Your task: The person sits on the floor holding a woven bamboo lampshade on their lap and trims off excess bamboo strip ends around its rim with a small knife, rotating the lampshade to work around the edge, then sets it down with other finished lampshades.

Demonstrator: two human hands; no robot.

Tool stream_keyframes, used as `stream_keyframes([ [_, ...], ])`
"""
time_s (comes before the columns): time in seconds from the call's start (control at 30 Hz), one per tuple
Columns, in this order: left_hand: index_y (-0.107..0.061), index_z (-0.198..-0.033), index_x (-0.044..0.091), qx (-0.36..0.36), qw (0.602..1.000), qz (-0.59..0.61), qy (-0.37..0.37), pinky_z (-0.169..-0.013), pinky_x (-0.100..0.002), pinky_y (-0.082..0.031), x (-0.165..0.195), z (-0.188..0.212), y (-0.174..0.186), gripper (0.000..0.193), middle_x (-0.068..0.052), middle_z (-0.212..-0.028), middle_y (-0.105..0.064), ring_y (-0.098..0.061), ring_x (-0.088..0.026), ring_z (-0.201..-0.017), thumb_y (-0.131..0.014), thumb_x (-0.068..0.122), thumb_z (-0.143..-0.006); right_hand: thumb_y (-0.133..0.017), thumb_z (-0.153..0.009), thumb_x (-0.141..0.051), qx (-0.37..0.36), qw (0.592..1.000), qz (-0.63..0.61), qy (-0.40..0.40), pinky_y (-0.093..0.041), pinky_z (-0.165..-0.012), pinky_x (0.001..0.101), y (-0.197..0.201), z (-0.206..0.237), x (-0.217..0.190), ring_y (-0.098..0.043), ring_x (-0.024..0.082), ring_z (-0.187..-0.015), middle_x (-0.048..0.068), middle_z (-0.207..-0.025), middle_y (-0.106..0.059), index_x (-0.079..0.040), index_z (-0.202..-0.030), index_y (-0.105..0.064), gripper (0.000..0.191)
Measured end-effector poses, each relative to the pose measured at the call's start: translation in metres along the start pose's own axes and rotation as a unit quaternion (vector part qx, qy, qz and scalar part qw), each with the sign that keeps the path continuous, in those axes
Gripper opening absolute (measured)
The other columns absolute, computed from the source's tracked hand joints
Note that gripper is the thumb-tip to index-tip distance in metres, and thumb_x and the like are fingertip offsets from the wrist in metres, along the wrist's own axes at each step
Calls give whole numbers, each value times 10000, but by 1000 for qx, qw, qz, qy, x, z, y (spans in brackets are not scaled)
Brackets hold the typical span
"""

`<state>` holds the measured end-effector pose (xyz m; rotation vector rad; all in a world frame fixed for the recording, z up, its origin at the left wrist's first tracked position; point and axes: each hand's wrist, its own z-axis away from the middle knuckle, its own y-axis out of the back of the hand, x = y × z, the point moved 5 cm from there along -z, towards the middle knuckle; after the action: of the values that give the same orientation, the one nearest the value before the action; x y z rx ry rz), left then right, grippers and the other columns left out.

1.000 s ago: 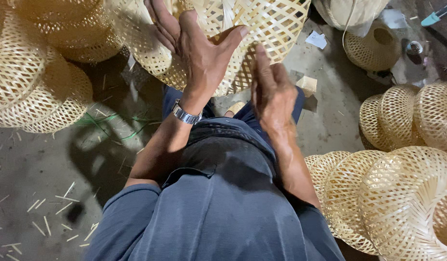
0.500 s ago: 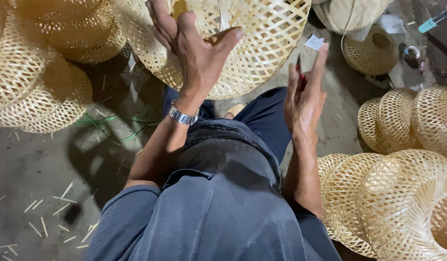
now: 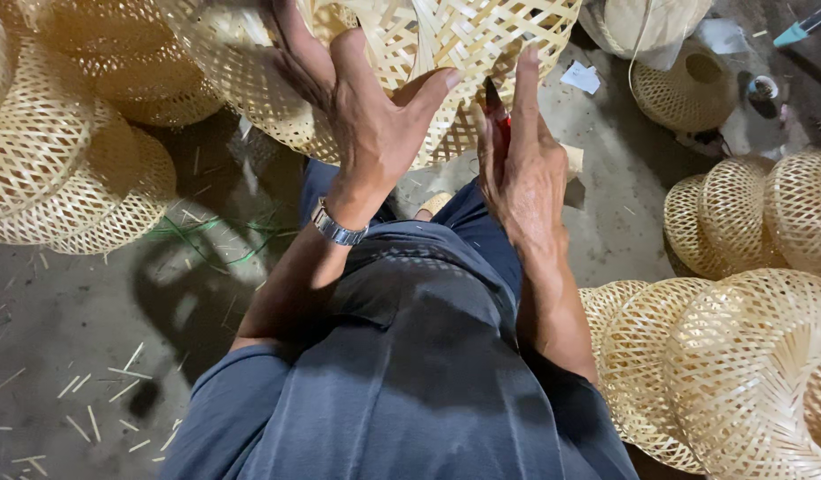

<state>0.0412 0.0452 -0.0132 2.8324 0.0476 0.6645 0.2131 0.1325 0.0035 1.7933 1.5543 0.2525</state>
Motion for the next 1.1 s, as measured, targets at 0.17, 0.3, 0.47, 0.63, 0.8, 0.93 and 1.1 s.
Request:
stream_keyframes([
  [0.17, -448, -1316, 35, -25, 999, 0, 32, -1230, -735, 10, 2, 0, -1, 855, -327, -1615, -100, -50, -484, -1521, -1018, 500, -878, -696, -1164, -174, -1, 1000, 16, 6, -588, -771, 407, 3, -4, -3, -766, 337, -948, 202, -1134, -738, -130, -1629, -163, 708],
  [0.3, -444, -1319, 27, -20, 999, -9, 24, -1225, -733, 18, 7, -4, 0, 866, -334, -1606, -99, -46, -490, -1549, -1017, 502, -877, -743, -1113, -144, -8, 997, 80, -2, -530, -674, 437, 4, -3, -7, -690, 313, -757, 142, -944, -690, -178, -1625, -393, 621],
  [0.47, -453, -1254, 4, -45, 998, 4, 54, -1264, -770, -5, 5, -5, 1, 837, -350, -1569, -175, -121, -520, -1538, -1006, 486, -850, -763, -1051, -81, 19, 990, 125, 56, -512, -638, 414, 0, -7, -12, -600, 259, -706, 96, -851, -582, -155, -1545, -536, 548],
  [0.63, -449, -1237, 26, -43, 999, -1, 26, -1225, -719, -17, 5, -5, 1, 811, -372, -1605, -123, -90, -516, -1557, -1009, 494, -882, -774, -1036, -64, 38, 989, 106, 91, -521, -646, 412, -4, 2, -5, -609, 258, -741, 98, -894, -586, -145, -1540, -530, 566],
  [0.8, -446, -1261, 7, -85, 991, 19, 100, -1215, -729, -67, -13, -9, -11, 852, -355, -1490, -238, -180, -496, -1483, -968, 516, -820, -732, -968, -37, 0, 991, 76, 114, -526, -605, 414, -18, 25, 15, -620, 242, -724, 98, -855, -597, -115, -1474, -587, 532],
  [0.93, -466, -1290, 22, 10, 999, -42, -14, -1211, -722, -55, -21, -11, -2, 872, -286, -1573, -95, -101, -489, -1494, -1056, 465, -826, -640, -1111, -34, 52, 998, -37, 14, -524, -600, 337, -20, 25, 50, -621, 150, -699, 60, -844, -643, -55, -1480, -587, 374],
  [1.1, -463, -1351, 18, -25, 994, 96, 50, -1220, -578, -226, -49, -9, -1, 798, -235, -1619, -87, -175, -386, -1497, -1050, 357, -930, -557, -1163, -170, 16, 960, -181, -214, -468, -720, 310, -7, 43, 67, -506, 142, -768, 103, -824, -561, -6, -1589, -497, 460],
])
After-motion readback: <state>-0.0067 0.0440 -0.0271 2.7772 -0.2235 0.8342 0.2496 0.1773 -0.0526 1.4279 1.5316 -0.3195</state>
